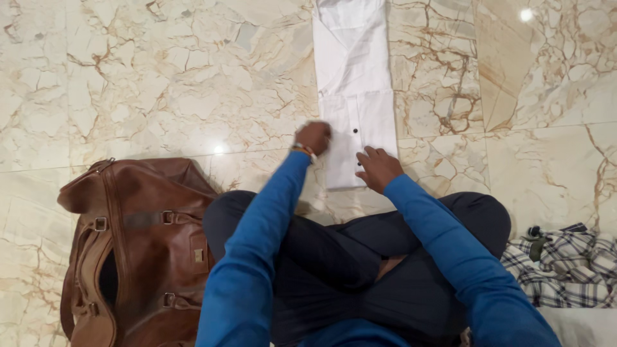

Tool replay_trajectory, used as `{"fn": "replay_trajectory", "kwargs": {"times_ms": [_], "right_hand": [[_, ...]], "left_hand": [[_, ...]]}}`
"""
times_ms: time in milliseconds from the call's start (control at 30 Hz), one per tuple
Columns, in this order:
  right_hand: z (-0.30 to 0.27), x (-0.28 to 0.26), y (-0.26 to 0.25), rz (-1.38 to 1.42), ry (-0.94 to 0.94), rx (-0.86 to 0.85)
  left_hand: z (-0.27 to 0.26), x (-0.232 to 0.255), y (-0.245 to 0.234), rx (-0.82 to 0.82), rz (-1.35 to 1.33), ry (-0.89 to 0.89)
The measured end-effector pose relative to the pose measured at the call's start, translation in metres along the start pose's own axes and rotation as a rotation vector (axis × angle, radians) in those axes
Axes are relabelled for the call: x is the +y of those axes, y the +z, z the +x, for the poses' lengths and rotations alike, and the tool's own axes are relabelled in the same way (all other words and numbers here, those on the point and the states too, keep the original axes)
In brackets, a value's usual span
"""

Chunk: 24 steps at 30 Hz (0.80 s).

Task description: The person folds a white collared shirt by smoothing it out on the floor, folding the sides and sleeves inward to form a rectangle, and then folding it into a compact square.

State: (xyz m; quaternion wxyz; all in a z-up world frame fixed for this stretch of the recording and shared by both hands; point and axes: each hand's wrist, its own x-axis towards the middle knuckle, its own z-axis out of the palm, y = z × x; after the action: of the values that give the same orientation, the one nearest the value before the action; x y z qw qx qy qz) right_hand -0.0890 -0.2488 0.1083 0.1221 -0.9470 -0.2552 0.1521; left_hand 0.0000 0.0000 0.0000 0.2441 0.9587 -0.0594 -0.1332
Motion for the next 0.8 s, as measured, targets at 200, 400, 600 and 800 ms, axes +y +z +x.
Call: {"fn": "replay_trajectory", "kwargs": {"times_ms": [200, 400, 600, 800], "right_hand": [[0.01, 0.004, 0.0, 0.042, 0.038, 0.022], [0.011, 0.003, 0.001, 0.038, 0.032, 0.037], [0.01, 0.002, -0.004, 0.073, 0.043, 0.023], [0.009, 0.005, 0.0, 0.074, 0.03, 0.066]], "left_hand": [[0.042, -0.056, -0.011, 0.473, -0.3, -0.132], [0.046, -0.036, -0.018, 0.407, -0.541, -0.224], [0.028, -0.012, -0.037, 0.392, -0.57, -0.376], [0.018, -0.023, -0.055, 0.39, -0.295, -0.533]]}}
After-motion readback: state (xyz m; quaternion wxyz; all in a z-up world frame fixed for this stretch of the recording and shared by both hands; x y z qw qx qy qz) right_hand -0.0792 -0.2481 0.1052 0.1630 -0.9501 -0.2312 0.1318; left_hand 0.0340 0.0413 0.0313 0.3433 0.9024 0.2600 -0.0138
